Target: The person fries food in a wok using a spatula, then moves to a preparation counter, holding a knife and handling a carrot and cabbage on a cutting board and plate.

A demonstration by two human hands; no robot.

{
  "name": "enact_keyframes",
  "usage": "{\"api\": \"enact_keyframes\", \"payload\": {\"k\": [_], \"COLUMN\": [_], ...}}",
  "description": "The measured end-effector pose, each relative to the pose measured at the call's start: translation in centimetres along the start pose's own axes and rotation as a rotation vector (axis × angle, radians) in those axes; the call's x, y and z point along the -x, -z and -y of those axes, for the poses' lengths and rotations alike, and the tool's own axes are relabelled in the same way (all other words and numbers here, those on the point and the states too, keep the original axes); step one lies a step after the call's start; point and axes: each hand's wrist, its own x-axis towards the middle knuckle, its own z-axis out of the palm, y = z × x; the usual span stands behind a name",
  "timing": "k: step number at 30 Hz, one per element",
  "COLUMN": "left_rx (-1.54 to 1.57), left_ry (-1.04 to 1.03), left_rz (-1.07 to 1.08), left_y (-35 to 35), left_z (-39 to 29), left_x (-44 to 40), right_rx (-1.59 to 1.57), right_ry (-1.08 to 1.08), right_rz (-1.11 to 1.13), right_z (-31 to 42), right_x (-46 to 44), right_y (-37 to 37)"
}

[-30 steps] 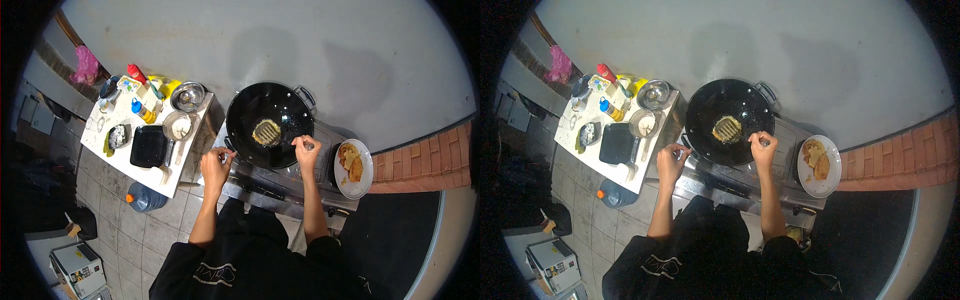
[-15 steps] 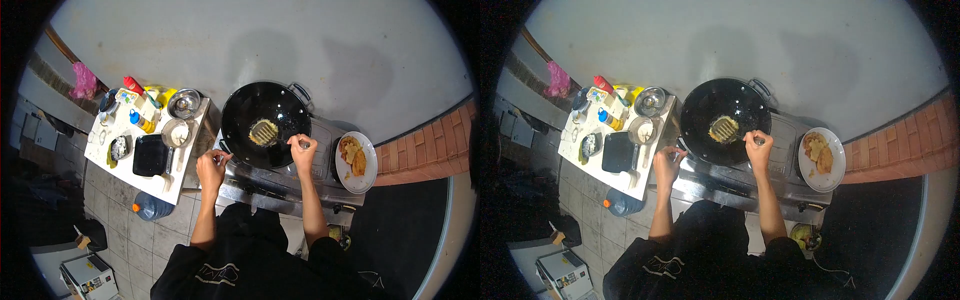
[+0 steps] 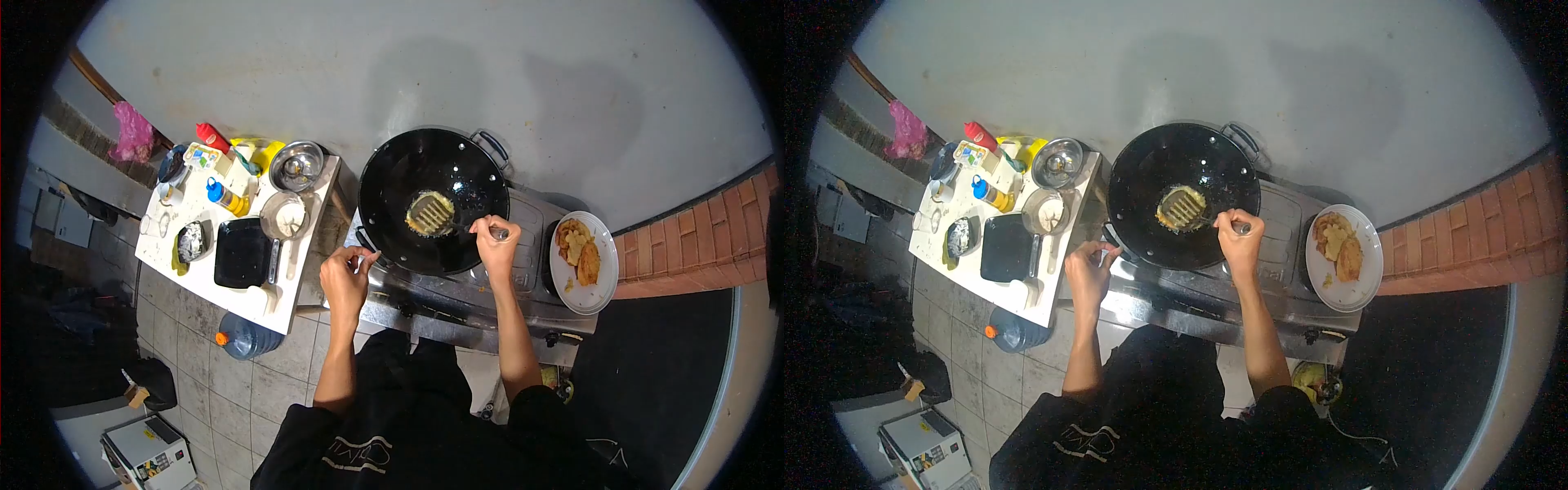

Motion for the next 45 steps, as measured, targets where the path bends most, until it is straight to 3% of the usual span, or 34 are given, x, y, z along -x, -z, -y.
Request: {"api": "enact_keyframes", "payload": {"k": [10, 36, 45], "left_rx": [0.046, -0.063, -0.02], "left_ry": [-0.086, -0.015, -0.089], "left_rz": [-0.017, 0.091, 0.052], "left_y": [-0.1, 0.6, 0.3], "left_z": [0.7, 0.2, 0.9], "left_x": [-0.1, -0.6, -0.7], "right_rx": [-0.013, 0.004, -0.009], "right_ry": [0.046, 0.024, 0.026], "right_rz": [0.009, -0.037, -0.037], "right_z": [-0.9, -1.3, -1.2], "right_x": [-0.3, -0.9, -1.2], "right_y": [0.0, 0.3, 0.2]}}
